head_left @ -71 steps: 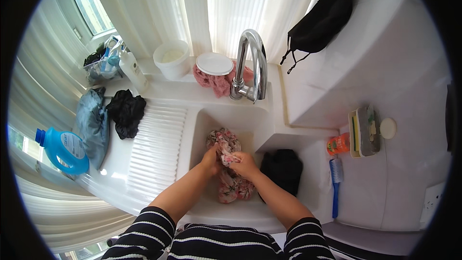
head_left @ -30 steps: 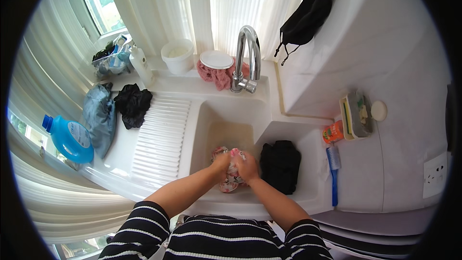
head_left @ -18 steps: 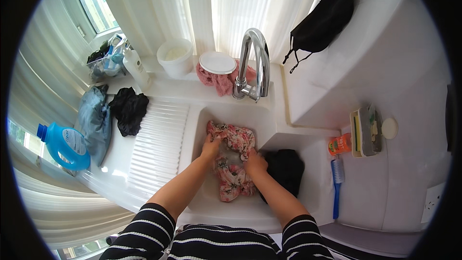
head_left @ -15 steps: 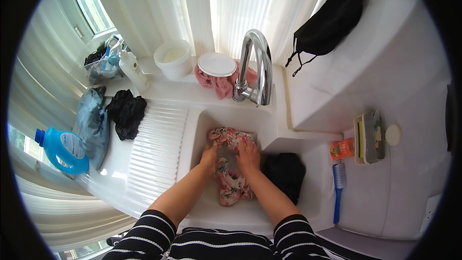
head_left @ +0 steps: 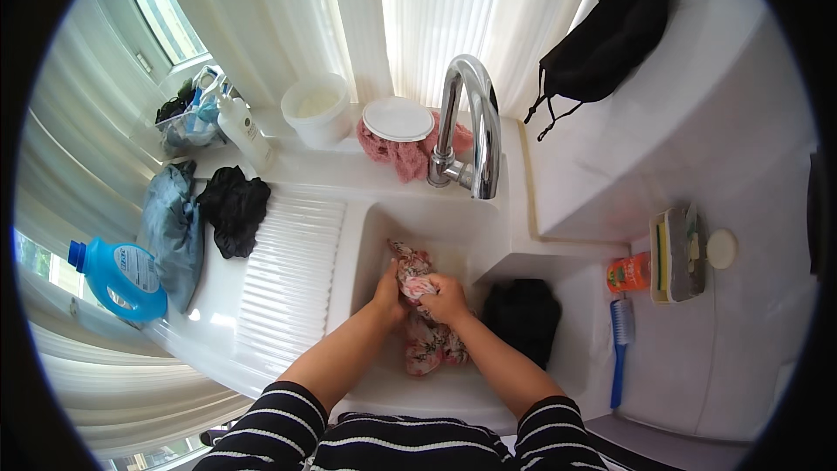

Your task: The person hand-washes a floral-patterned garment in a sink, repeatedly scrubbing it against the built-in washboard and wringing it out. The person handles the garment with both hands, focusing on different sections throughout the process.

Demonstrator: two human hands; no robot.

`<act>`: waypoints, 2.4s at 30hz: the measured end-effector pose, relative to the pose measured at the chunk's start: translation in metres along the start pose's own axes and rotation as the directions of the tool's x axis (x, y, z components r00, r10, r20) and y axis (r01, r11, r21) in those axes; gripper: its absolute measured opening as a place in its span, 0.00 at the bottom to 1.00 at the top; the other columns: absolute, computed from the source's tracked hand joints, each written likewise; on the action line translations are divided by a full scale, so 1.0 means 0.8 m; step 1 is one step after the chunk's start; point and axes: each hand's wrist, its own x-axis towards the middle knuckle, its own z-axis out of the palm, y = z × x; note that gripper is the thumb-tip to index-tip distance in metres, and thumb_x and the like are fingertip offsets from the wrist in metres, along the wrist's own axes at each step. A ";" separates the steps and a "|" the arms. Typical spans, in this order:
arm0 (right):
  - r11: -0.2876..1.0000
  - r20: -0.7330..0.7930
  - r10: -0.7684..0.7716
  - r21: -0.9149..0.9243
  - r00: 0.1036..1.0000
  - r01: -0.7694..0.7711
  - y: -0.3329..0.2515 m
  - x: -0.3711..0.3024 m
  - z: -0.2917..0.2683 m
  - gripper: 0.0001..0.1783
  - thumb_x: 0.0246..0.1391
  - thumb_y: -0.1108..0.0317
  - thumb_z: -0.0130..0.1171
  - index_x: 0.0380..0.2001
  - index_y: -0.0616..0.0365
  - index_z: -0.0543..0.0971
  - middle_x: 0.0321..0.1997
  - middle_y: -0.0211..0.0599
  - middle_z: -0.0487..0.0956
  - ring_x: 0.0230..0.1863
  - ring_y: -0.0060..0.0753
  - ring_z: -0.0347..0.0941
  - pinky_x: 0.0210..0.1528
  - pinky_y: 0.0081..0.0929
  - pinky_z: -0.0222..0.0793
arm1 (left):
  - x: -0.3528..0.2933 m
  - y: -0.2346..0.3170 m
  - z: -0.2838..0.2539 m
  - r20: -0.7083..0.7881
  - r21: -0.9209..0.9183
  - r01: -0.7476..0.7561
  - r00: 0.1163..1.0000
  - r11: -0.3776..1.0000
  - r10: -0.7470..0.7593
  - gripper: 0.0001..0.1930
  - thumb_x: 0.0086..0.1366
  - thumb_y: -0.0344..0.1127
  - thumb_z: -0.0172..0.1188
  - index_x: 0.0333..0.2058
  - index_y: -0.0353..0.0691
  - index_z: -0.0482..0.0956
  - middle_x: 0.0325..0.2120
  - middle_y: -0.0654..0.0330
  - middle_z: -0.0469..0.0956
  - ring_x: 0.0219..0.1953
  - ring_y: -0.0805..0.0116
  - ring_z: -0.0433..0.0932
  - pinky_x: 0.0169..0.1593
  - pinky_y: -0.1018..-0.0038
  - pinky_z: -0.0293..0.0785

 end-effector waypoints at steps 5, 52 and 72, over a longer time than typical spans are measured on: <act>0.708 0.092 0.191 0.676 0.977 -0.202 -0.064 -0.043 -0.035 0.21 0.40 0.80 0.51 0.42 0.69 0.79 0.39 0.35 0.81 0.39 0.30 0.78 0.47 0.26 0.73 | -0.032 -0.015 0.015 0.173 -0.020 0.004 0.985 1.000 -0.001 0.21 0.71 0.48 0.46 0.47 0.36 0.74 0.46 0.47 0.78 0.48 0.52 0.79 0.54 0.54 0.75; 0.574 -0.054 0.049 -0.816 0.997 -0.073 0.063 0.032 0.052 0.47 0.41 0.56 0.70 0.66 0.41 0.62 0.73 0.48 0.54 0.69 0.60 0.54 0.67 0.51 0.56 | -0.009 0.010 0.019 -0.320 0.291 -0.245 0.886 0.925 0.335 0.32 0.68 0.57 0.48 0.68 0.57 0.54 0.64 0.60 0.59 0.59 0.58 0.62 0.52 0.53 0.66; 0.469 -0.073 0.234 0.882 0.970 -0.047 -0.053 -0.029 -0.020 0.23 0.45 0.73 0.57 0.48 0.60 0.73 0.49 0.46 0.75 0.49 0.46 0.75 0.53 0.38 0.72 | -0.070 -0.004 0.057 0.257 -0.121 -0.052 0.963 0.991 0.082 0.15 0.63 0.37 0.47 0.43 0.36 0.76 0.40 0.51 0.80 0.44 0.55 0.80 0.53 0.57 0.76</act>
